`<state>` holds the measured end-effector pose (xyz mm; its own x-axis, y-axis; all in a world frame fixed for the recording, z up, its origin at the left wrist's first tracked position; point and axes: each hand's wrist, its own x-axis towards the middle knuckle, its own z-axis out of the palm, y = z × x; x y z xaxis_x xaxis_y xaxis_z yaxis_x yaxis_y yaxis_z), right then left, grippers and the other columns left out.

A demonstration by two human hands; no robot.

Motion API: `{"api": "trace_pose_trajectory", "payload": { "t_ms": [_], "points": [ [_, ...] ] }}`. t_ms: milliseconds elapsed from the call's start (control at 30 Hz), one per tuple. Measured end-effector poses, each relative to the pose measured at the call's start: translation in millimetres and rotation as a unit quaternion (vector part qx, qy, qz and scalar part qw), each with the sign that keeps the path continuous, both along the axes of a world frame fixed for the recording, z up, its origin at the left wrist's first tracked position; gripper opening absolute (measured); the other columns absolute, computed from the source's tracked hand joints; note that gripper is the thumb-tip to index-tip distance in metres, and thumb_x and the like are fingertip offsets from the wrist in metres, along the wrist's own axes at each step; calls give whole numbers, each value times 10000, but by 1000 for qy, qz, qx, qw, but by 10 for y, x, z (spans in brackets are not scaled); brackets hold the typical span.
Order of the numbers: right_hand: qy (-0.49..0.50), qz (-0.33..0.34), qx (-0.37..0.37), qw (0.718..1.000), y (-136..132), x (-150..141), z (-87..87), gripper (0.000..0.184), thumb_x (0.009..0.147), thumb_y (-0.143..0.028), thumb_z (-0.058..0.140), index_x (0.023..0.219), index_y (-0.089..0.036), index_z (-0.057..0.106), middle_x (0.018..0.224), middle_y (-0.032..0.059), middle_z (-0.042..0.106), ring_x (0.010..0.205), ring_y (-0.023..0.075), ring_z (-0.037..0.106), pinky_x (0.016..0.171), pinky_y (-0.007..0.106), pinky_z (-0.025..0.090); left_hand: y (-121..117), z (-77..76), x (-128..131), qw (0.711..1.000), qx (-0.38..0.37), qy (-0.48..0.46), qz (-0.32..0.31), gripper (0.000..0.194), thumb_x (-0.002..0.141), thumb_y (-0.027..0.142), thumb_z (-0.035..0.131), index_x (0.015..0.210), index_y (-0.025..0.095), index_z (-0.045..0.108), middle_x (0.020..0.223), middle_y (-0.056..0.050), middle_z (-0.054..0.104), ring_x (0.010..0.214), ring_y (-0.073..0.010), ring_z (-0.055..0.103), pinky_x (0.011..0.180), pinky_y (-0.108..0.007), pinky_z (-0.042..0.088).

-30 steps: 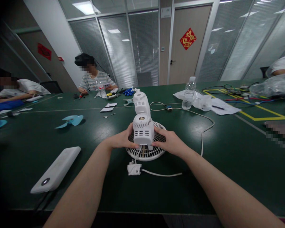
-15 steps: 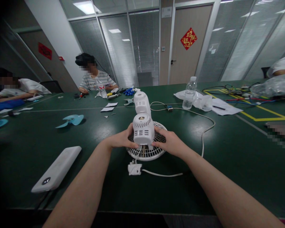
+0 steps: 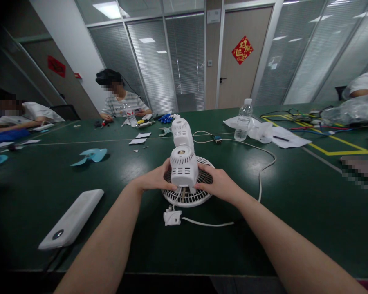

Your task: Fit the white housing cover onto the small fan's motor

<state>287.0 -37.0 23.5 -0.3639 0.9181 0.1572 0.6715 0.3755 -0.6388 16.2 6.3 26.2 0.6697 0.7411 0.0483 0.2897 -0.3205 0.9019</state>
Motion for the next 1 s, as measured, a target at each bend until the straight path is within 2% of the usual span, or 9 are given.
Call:
{"api": "trace_pose_trajectory", "payload": {
  "t_ms": [200,433,600,833,1000],
  "points": [
    [-15,23,11,1000,37,54,-33,709,796,-466,681,1411,-190,463,1397,92,506,1282,315,485,1096,506,383,4,-17,16,1000,10,14,-7,1129,604,330,819,1492,232,130,1512,-145,319,1403,-359,292,1149,-573,240],
    [-49,70,7,996,37,101,-5,681,867,-529,577,1438,-202,403,1487,61,371,1350,286,403,1124,493,346,0,-44,43,1000,15,25,10,1137,596,345,823,1485,232,124,1485,-155,361,1379,-360,337,1129,-581,277],
    [-46,76,16,996,32,76,-10,663,869,-501,580,1432,-190,419,1477,70,388,1350,283,404,1140,492,316,10,-66,48,999,26,17,10,1111,594,344,824,1472,232,153,1473,-150,376,1383,-352,335,1141,-579,259],
    [-25,17,52,998,-26,-5,5,570,870,-435,591,1368,-176,494,1351,113,550,1212,290,547,1046,510,418,-12,-38,44,999,28,27,10,1115,584,338,826,1465,239,150,1483,-143,355,1389,-351,322,1147,-578,252],
    [9,18,18,1000,-69,-67,27,653,834,-511,626,1362,-169,450,1360,119,532,1196,279,552,1003,484,459,-10,-31,36,998,20,53,15,1122,587,349,810,1475,249,130,1479,-139,355,1386,-368,319,1140,-603,237]
  ]
}}
